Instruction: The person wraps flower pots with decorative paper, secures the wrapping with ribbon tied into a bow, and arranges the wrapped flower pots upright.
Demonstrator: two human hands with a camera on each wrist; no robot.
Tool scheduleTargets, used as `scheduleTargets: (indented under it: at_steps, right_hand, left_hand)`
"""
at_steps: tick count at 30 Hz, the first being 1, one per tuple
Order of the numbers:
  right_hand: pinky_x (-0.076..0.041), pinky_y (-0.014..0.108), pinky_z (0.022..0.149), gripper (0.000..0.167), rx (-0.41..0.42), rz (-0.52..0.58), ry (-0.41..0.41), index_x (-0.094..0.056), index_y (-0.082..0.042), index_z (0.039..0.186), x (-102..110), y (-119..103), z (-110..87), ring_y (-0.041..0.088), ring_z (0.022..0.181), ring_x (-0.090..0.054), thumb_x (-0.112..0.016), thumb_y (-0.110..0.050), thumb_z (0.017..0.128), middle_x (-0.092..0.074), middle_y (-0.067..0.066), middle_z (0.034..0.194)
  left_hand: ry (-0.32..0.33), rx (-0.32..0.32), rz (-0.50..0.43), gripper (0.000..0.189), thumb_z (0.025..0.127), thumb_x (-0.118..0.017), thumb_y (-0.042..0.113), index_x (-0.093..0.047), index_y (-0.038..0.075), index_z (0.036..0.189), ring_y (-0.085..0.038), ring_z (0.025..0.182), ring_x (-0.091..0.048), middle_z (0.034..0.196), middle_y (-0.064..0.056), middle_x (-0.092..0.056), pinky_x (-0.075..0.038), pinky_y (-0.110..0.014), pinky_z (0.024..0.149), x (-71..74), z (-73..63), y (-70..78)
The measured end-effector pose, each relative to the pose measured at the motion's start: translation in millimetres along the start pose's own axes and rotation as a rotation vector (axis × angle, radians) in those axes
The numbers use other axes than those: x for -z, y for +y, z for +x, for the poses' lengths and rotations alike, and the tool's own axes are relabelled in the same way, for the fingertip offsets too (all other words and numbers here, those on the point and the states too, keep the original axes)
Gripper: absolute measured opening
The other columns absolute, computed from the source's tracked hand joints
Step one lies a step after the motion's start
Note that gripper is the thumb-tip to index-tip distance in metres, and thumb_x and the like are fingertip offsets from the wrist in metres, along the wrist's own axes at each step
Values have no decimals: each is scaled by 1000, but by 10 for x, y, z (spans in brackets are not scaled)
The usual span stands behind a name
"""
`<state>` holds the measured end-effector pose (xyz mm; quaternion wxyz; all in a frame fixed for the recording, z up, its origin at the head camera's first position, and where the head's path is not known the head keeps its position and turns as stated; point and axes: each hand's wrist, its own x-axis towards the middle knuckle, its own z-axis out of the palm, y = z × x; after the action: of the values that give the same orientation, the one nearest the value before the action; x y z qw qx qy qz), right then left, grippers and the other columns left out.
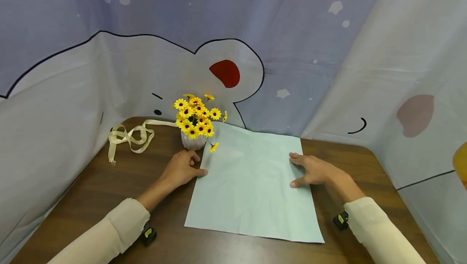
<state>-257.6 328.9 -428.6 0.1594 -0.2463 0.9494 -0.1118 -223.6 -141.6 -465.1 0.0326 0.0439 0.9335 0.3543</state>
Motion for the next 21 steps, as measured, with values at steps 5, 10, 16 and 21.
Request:
scheduleTargets:
  at_steps: [5, 10, 16, 21]
  right_hand:
    - [-36, 71, 131, 108, 22, 28, -1, -47, 6, 167, 25, -4, 1, 56, 164, -38, -96, -50, 88, -38, 33, 177]
    - [-34, 73, 131, 105, 34, 58, -1, -50, 4, 166, 50, 20, -21, 58, 164, -36, -98, -46, 87, -38, 34, 176]
    - [-33, 73, 132, 101, 23, 64, -21, -52, 5, 164, 73, 24, -34, 58, 166, -33, -98, -44, 88, -38, 33, 177]
    - [-33, 73, 131, 101, 23, 61, -20, -51, 3, 165, 69, 19, -36, 57, 166, -33, -96, -45, 89, -36, 31, 179]
  left_hand:
    - [-30, 14, 26, 55, 91, -96, 38, -73, 5, 129, -29, 105, -62, 113, -13, -68, -53, -48, 92, -2, -9, -24]
    - [-52, 31, 38, 56, 91, -95, 41, -72, 7, 129, -30, 107, -63, 117, -14, -67, -55, -50, 93, -1, -13, 11]
    - [-64, 40, 24, 58, 89, -96, 44, -71, 8, 128, -31, 109, -64, 120, -16, -68, -55, -49, 92, 11, 2, 31]
    - [-53, 68, -29, 65, 86, -97, 47, -69, 6, 129, -34, 115, -64, 126, -19, -66, -55, -47, 96, 7, 52, -53]
